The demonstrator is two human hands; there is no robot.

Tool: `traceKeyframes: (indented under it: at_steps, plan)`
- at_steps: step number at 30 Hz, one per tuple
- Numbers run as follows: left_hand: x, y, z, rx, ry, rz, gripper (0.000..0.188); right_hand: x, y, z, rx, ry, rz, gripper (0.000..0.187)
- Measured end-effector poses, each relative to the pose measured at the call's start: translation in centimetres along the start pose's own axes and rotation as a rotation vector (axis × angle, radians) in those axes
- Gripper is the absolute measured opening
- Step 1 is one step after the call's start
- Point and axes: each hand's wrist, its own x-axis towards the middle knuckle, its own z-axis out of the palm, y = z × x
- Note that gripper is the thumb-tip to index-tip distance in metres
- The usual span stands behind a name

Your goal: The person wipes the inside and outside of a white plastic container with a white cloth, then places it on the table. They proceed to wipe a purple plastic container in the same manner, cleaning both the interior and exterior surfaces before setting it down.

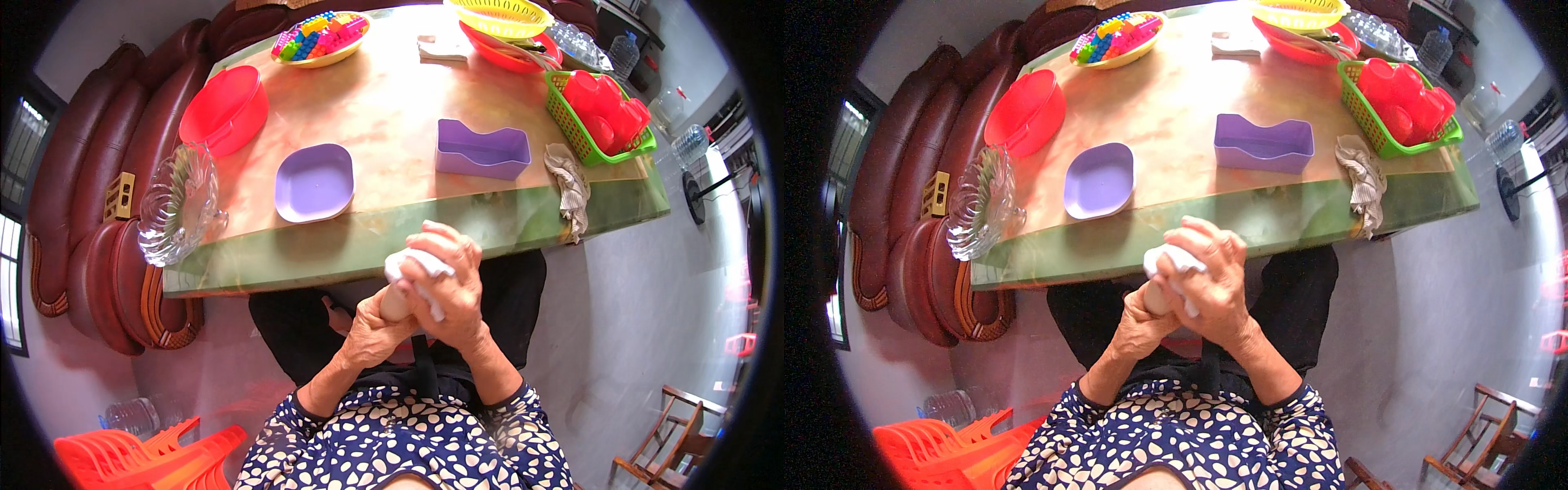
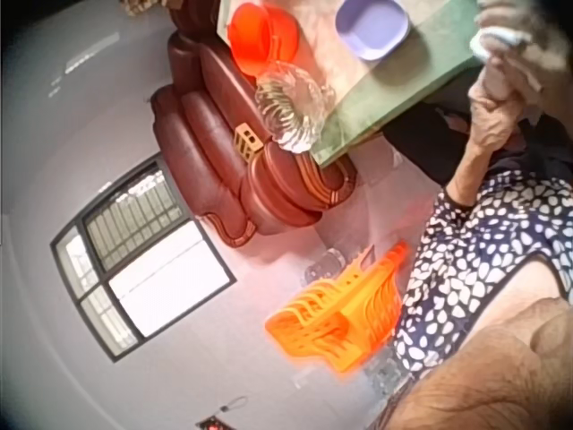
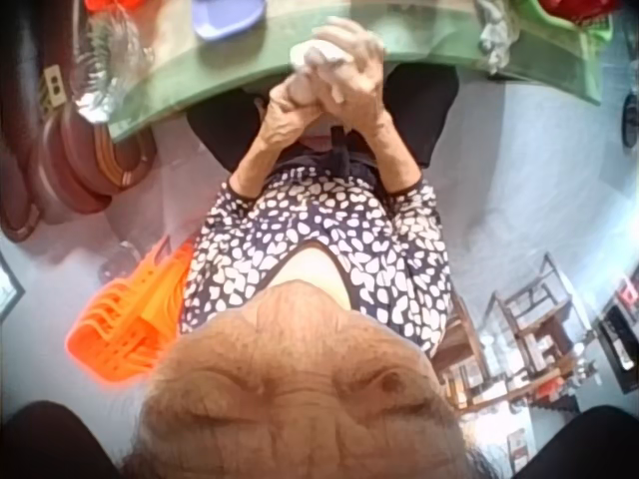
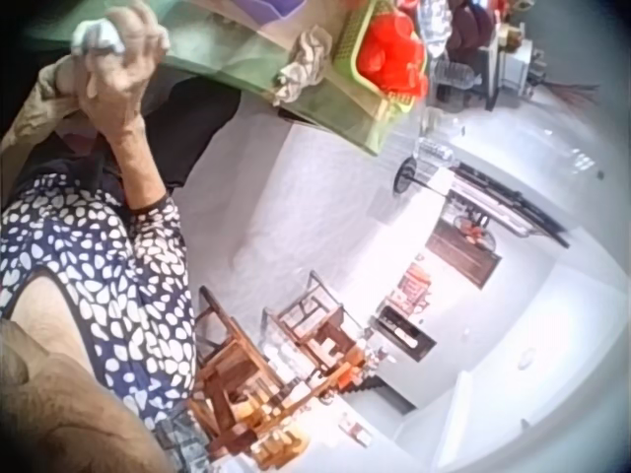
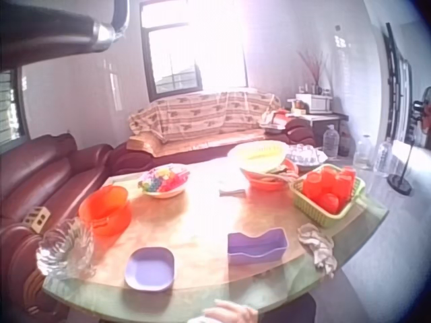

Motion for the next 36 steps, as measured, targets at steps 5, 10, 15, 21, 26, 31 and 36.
traceKeyframes:
  at_steps: [5,10,15,21,26,31,36]
  plan:
    - [-0.3,-0.1,0.1,0.096,-0.002,0.006,0.039,0.3,2.6,-0.5,0.372,0.129,0.264,0.019]
    - [-0.2,0.0,0.1,0.090,-0.067,0.033,0.045,-0.8,3.9,-1.2,0.507,0.092,0.543,0.017]
    - [1.2,1.9,0.6,0.030,-0.108,-0.048,0.046,0.2,4.2,-1.5,0.362,0.034,0.192,0.020]
    - [0.9,-0.3,-0.7,0.037,-0.076,-0.020,0.033,0.4,1.1,-1.0,-0.002,-0.054,-0.118,0.035]
    - [0.5,0.5,0.7,0.125,0.022,-0.037,0.023,0.2,1.4,-0.7,0.057,0.075,-0.003,0.023]
    - [0.3,0.5,0.8,0.184,0.028,-0.008,0.027,-0.9,3.9,-0.3,0.255,0.208,0.296,0.019]
    - [0.5,0.6,0.8,0.170,0.024,-0.027,0.027,-0.5,2.7,-0.5,0.225,0.131,0.201,0.020]
